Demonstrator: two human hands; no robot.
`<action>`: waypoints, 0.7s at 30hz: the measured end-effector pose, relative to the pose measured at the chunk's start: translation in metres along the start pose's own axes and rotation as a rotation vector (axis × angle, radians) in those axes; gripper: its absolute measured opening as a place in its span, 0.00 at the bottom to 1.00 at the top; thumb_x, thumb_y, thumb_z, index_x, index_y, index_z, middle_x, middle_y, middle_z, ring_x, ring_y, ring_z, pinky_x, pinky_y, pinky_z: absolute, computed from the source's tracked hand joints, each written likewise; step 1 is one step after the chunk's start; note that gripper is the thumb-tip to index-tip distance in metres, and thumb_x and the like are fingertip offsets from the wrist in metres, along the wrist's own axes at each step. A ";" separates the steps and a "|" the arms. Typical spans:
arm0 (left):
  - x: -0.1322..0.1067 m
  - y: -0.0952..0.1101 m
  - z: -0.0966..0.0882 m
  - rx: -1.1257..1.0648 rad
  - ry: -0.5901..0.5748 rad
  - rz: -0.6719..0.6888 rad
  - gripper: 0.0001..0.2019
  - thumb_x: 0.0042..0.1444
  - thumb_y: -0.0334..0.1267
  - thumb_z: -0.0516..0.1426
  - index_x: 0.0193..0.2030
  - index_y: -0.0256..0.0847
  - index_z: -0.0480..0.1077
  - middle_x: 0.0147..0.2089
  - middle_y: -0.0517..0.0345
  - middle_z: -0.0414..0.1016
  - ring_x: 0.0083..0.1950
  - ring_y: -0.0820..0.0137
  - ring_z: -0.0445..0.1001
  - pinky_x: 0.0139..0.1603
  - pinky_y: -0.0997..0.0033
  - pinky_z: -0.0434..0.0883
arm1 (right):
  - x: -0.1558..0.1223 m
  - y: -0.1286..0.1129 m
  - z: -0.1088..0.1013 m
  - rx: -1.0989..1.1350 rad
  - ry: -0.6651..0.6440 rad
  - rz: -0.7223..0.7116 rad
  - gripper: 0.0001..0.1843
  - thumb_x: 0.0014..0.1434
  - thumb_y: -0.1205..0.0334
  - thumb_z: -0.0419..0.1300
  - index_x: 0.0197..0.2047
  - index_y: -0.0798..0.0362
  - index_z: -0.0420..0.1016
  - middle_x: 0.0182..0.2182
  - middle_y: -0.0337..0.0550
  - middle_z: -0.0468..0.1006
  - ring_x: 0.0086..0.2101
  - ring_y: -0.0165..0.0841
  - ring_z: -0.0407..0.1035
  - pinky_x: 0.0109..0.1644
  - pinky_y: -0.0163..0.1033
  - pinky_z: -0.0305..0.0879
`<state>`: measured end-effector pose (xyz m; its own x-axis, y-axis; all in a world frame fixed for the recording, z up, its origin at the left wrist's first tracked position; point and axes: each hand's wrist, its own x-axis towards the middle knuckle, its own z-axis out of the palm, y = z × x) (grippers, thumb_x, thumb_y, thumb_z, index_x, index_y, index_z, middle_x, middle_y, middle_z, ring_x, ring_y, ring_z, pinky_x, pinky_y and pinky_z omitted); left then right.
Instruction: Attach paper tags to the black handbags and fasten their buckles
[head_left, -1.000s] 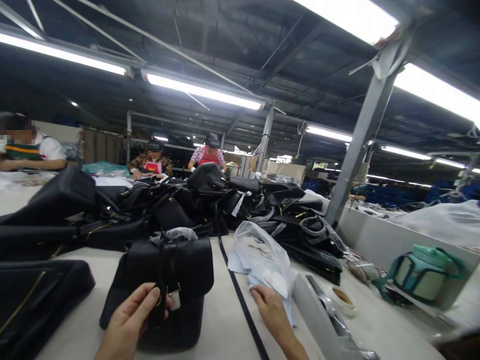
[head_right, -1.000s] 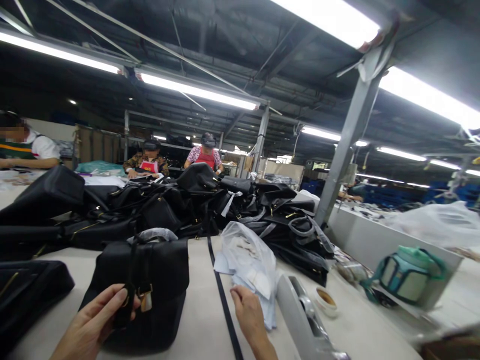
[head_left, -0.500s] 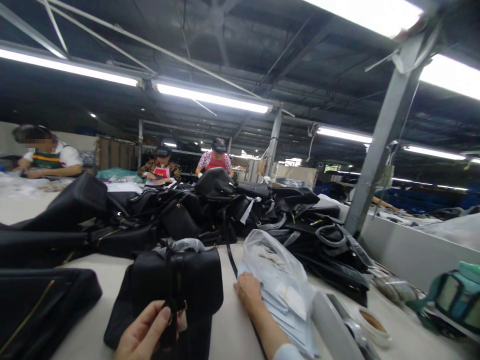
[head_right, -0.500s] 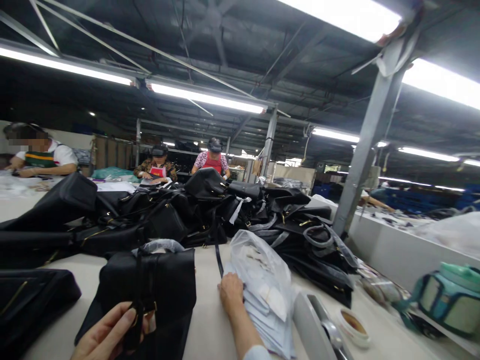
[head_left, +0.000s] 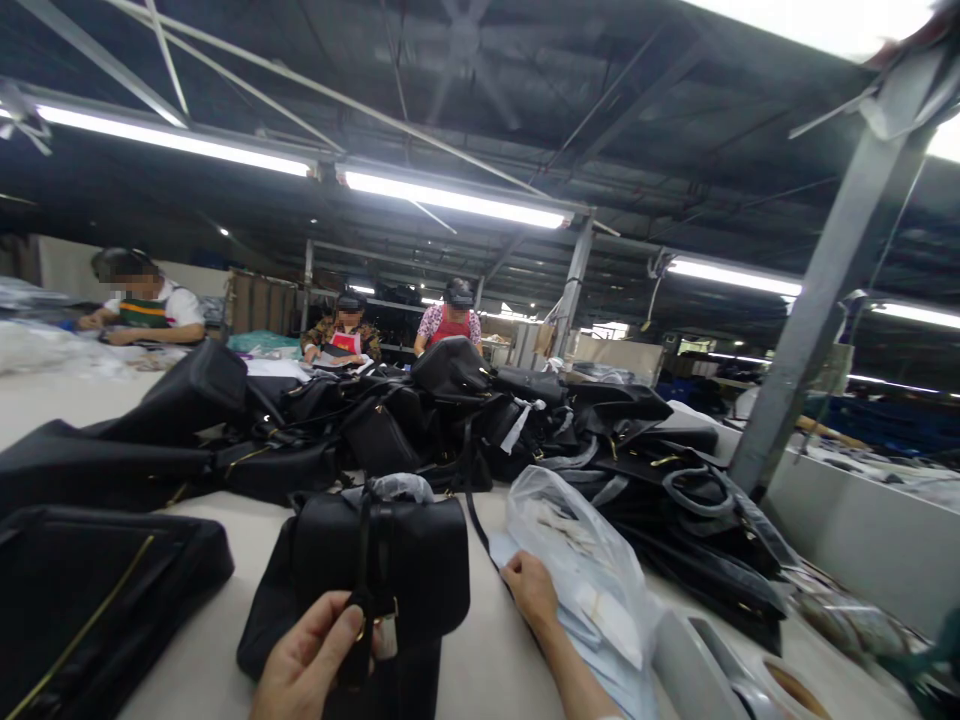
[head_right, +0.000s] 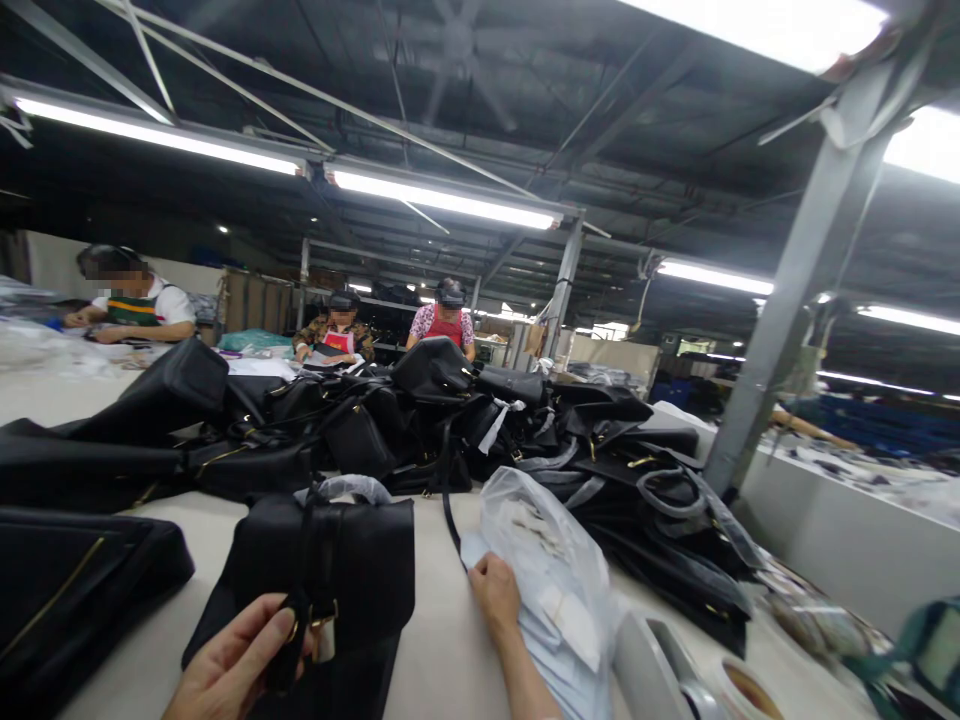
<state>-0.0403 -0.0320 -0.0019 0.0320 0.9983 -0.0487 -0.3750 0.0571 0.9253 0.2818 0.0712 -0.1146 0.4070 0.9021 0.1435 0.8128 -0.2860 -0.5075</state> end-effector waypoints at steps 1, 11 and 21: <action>0.000 0.000 0.000 -0.006 0.002 0.004 0.24 0.35 0.57 0.70 0.30 0.38 0.75 0.23 0.59 0.76 0.24 0.72 0.68 0.26 0.77 0.65 | 0.001 0.002 0.000 0.037 -0.014 -0.003 0.12 0.64 0.56 0.60 0.34 0.56 0.75 0.33 0.39 0.79 0.37 0.34 0.74 0.46 0.45 0.71; 0.000 0.002 0.003 -0.013 -0.008 0.023 0.21 0.37 0.55 0.69 0.28 0.38 0.75 0.23 0.58 0.76 0.23 0.73 0.68 0.25 0.77 0.64 | 0.010 0.010 -0.001 0.321 -0.122 0.152 0.13 0.63 0.54 0.61 0.39 0.58 0.75 0.36 0.40 0.78 0.32 0.32 0.73 0.35 0.38 0.72; 0.001 0.000 0.000 -0.012 -0.022 0.004 0.22 0.38 0.56 0.69 0.29 0.38 0.74 0.23 0.58 0.76 0.23 0.73 0.67 0.25 0.77 0.64 | 0.001 0.005 -0.019 0.580 -0.179 0.303 0.11 0.65 0.56 0.59 0.39 0.57 0.73 0.32 0.38 0.75 0.27 0.27 0.69 0.29 0.34 0.69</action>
<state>-0.0406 -0.0311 -0.0025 0.0510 0.9980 -0.0366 -0.3862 0.0535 0.9209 0.2941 0.0646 -0.1007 0.4659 0.8632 -0.1942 0.2980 -0.3597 -0.8842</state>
